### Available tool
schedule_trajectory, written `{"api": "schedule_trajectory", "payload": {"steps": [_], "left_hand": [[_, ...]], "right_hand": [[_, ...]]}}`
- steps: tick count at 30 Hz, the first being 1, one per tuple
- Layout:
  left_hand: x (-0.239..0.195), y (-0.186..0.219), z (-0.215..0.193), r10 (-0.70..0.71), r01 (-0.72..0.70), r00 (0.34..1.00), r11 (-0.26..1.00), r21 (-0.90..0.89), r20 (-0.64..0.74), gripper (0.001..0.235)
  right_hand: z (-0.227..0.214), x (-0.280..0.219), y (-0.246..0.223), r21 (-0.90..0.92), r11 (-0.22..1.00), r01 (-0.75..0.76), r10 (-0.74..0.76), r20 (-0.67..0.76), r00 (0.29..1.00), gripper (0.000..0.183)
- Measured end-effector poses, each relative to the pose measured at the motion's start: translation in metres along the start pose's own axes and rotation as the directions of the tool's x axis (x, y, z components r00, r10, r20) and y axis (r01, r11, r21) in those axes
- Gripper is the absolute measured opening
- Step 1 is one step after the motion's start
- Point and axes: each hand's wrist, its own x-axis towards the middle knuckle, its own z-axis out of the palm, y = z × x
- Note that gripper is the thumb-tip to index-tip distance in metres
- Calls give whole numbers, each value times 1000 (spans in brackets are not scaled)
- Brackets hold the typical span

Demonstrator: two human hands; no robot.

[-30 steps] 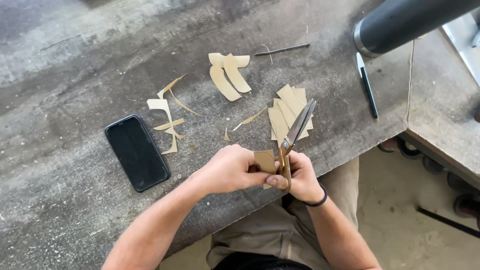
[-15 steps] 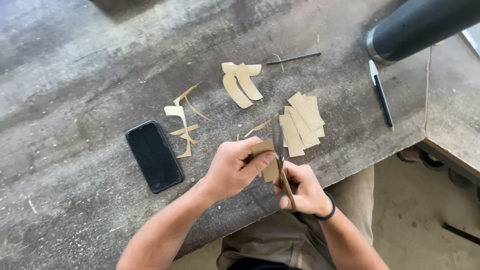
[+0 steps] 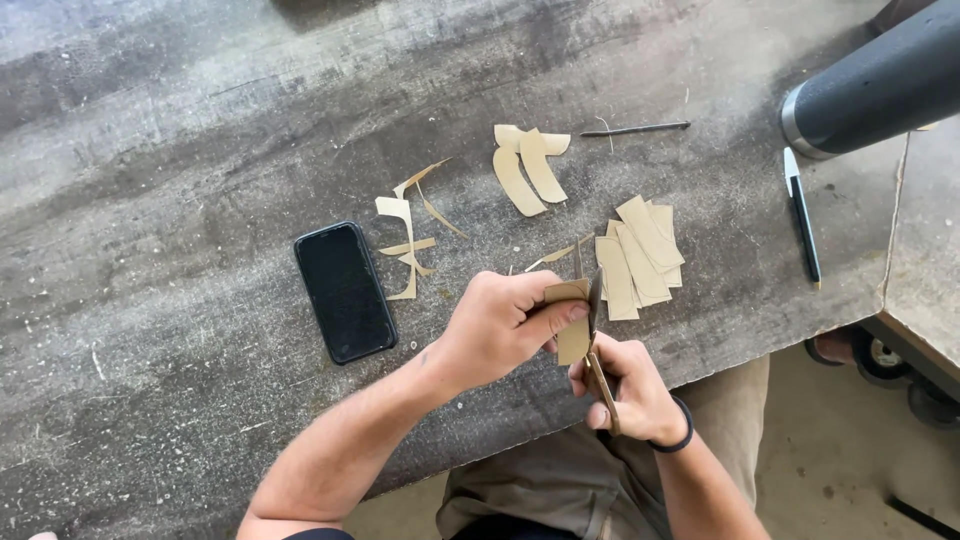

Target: Cutting cardboard strips into specific shapes using scissors on a workbench

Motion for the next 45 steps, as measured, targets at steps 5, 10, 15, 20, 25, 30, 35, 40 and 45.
{"api": "schedule_trajectory", "payload": {"steps": [5, 10, 15, 20, 25, 30, 35, 40, 45], "left_hand": [[-2, 2, -5, -89, 90, 995, 996, -18, 36, 19], [0, 6, -14, -116, 107, 991, 987, 120, 71, 18], [-2, 2, -13, -105, 101, 993, 992, 79, 56, 15], [-4, 0, -11, -90, 86, 994, 994, 71, 58, 14], [-3, 4, -9, -90, 87, 994, 995, 44, 60, 15], [-3, 2, -9, -87, 85, 995, 996, 25, 56, 14], [-4, 0, -10, -97, 96, 993, 995, 12, 63, 15], [-4, 2, -10, -93, 93, 993, 996, 7, 65, 14], [-5, 6, -13, -147, 149, 984, 989, -5, 102, 13]], "right_hand": [[-1, 1, -2, 0, 1000, -7, 7, 7, 1000, 73], [0, 2, -2, -15, 1000, -22, 22, 19, 1000, 73], [1, 2, -2, -7, 1000, -23, 23, 25, 999, 73], [0, -1, 1, -5, 1000, -29, 29, 31, 999, 74], [-1, 0, 1, -12, 999, -43, 43, 31, 999, 76], [1, 0, -1, 7, 999, -45, 45, 20, 999, 72], [-1, -4, 8, -15, 999, -33, 33, 4, 999, 69], [0, -5, 9, -42, 999, -30, 30, -11, 999, 66], [0, -8, 11, -22, 999, -39, 39, -13, 999, 61]]}}
